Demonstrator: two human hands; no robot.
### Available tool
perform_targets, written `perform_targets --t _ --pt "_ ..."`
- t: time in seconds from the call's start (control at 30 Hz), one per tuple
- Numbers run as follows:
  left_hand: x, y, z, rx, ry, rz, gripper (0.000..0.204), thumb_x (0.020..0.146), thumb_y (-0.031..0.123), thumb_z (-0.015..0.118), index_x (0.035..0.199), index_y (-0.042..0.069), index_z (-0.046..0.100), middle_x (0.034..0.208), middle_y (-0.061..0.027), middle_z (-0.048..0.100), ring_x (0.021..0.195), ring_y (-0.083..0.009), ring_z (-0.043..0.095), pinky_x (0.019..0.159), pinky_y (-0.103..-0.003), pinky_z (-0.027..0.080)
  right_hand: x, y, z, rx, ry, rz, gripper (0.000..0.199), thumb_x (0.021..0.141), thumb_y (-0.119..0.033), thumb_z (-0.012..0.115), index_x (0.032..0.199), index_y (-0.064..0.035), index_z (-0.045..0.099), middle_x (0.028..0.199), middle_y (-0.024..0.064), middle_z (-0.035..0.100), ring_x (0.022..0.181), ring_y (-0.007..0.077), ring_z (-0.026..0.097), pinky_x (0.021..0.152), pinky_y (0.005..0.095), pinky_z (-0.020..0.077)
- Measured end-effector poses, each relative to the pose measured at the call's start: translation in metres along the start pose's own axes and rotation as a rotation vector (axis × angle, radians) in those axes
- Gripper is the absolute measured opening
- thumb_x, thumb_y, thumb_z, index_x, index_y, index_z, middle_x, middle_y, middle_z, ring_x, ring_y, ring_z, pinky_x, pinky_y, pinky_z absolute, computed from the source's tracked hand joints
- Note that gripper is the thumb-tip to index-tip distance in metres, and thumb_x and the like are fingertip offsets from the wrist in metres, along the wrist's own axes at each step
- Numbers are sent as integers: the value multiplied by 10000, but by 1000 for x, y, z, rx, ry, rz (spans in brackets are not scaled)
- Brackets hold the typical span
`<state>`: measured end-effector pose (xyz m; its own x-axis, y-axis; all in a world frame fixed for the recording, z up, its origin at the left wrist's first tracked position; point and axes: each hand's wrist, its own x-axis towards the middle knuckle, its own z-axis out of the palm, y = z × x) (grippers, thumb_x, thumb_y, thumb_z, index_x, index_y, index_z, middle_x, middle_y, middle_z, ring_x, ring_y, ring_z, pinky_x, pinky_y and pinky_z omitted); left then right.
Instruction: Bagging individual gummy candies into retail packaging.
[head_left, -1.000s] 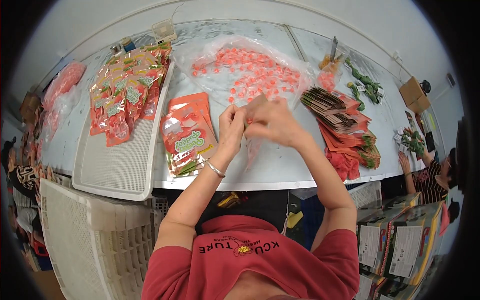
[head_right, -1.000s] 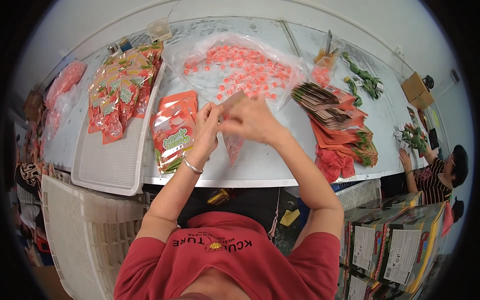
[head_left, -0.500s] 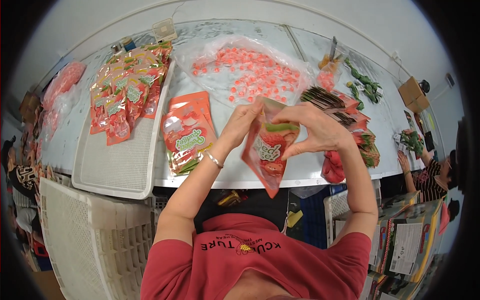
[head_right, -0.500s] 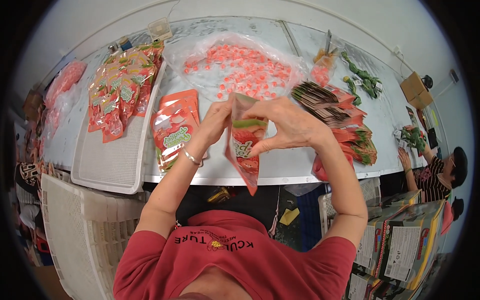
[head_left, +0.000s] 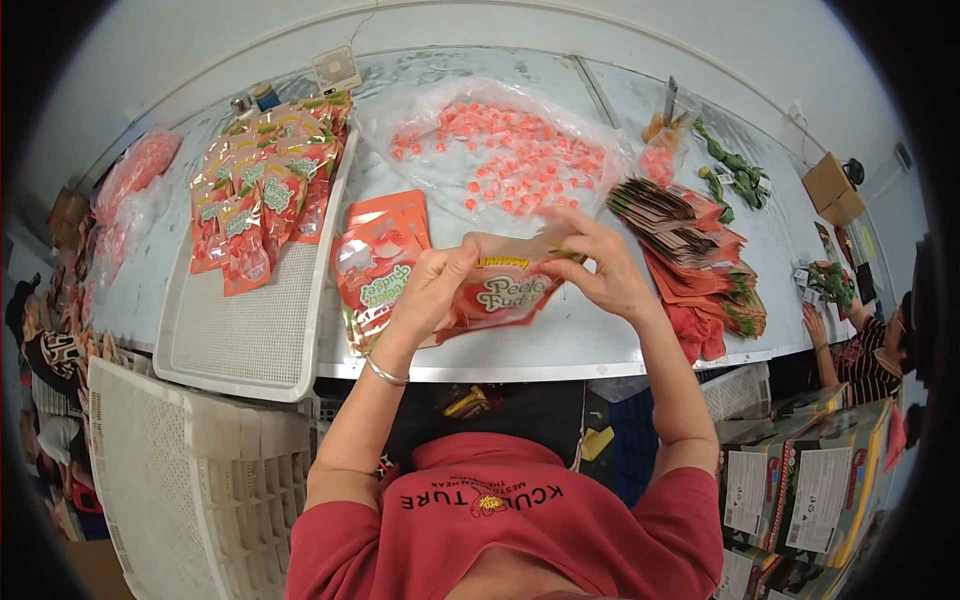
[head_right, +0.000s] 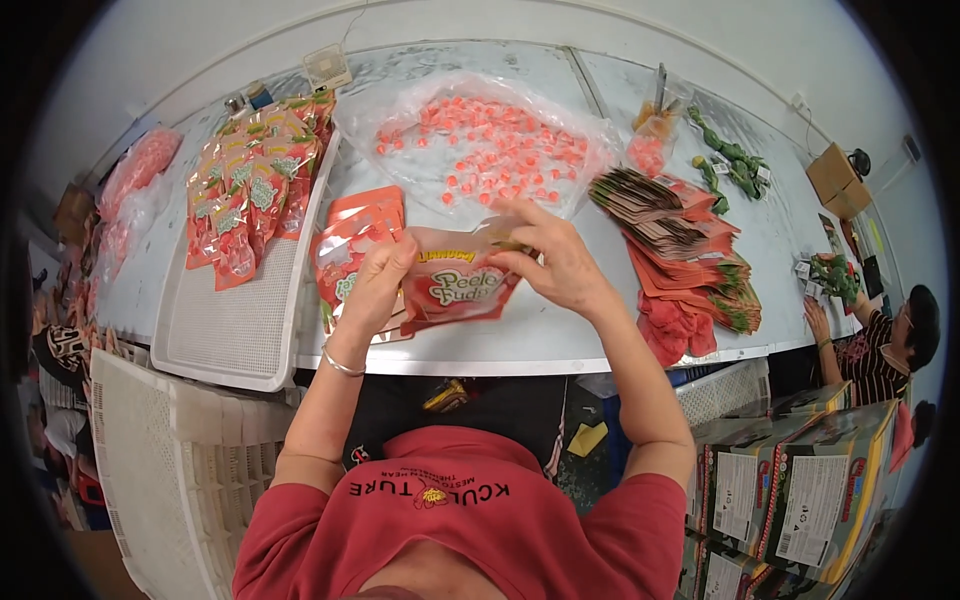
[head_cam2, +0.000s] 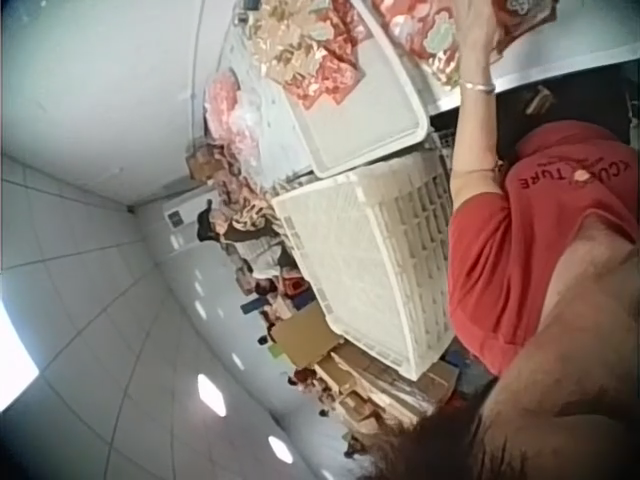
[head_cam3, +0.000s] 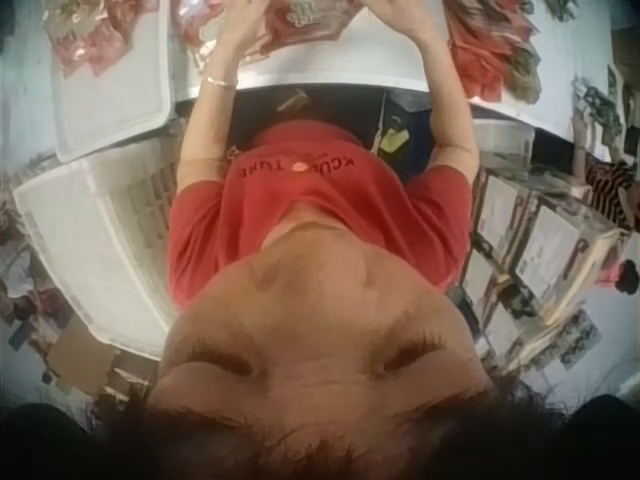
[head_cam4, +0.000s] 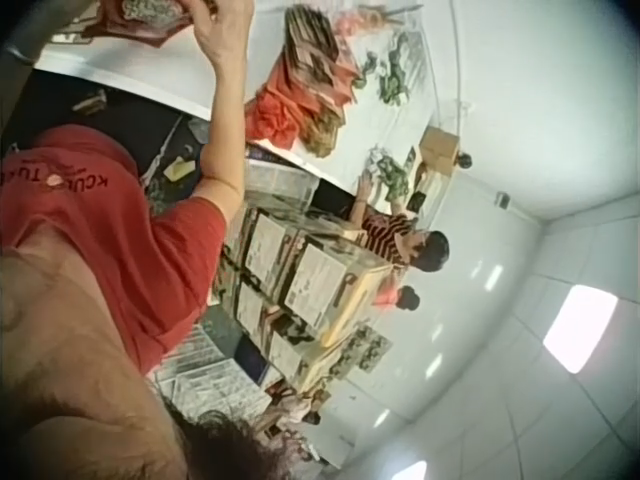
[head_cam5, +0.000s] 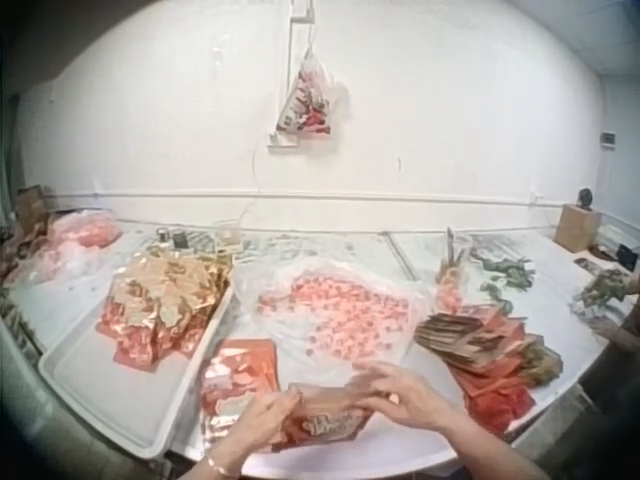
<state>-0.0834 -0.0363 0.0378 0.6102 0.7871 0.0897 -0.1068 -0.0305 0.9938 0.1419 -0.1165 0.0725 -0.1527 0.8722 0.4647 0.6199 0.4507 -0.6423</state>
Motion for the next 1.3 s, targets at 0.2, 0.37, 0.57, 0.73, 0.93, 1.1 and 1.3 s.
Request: perform_targets --t 0.2,0.37,0.57,0.73,0.93,1.1,1.3 --pt "6 -1 3 -174 78 152 204 862 152 624 991 -5 645 863 -31 669 785 -80 608 711 -215 488 19 1 25 -201 98 -139 132 765 -65 656 891 -28 645 765 105 629 695 263 616 624 316 493" --pt "4 -3 -4 68 151 205 202 794 50 682 986 -1 651 863 -51 677 771 -90 620 701 -231 493 22 -8 24 253 87 131 198 772 -85 683 939 1 620 758 85 642 690 151 630 589 290 476" --pt "2 -16 -13 -59 33 128 176 816 62 662 968 -25 646 819 -61 681 708 -87 620 619 -220 481 23 -3 19 77 -189 198 184 761 -121 682 884 1 620 738 110 621 647 219 604 596 324 467" --pt "-5 -13 1 183 152 235 150 842 72 621 947 -35 639 798 -71 678 728 -99 625 630 -237 479 20 4 22 -203 -186 12 155 778 -144 654 839 -2 633 709 126 585 643 268 582 583 363 436" --pt "-5 -4 10 163 176 227 130 834 71 619 906 -36 637 770 -81 674 711 -101 627 621 -239 489 35 2 28 -190 -226 -14 172 770 -175 642 833 -15 636 721 130 590 656 301 576 604 376 442" --pt "-1 -21 -3 193 114 187 133 856 76 619 913 -42 643 783 -34 663 717 -57 581 624 -201 443 30 5 33 -226 -189 -64 143 777 -144 625 803 -4 617 697 137 586 651 308 572 600 374 444" --pt "-4 -18 -8 336 172 184 128 825 87 640 881 -29 641 756 -51 655 618 -77 557 526 -227 403 14 10 10 -173 -228 101 119 774 -126 618 786 -9 603 708 146 594 678 326 579 606 395 451"
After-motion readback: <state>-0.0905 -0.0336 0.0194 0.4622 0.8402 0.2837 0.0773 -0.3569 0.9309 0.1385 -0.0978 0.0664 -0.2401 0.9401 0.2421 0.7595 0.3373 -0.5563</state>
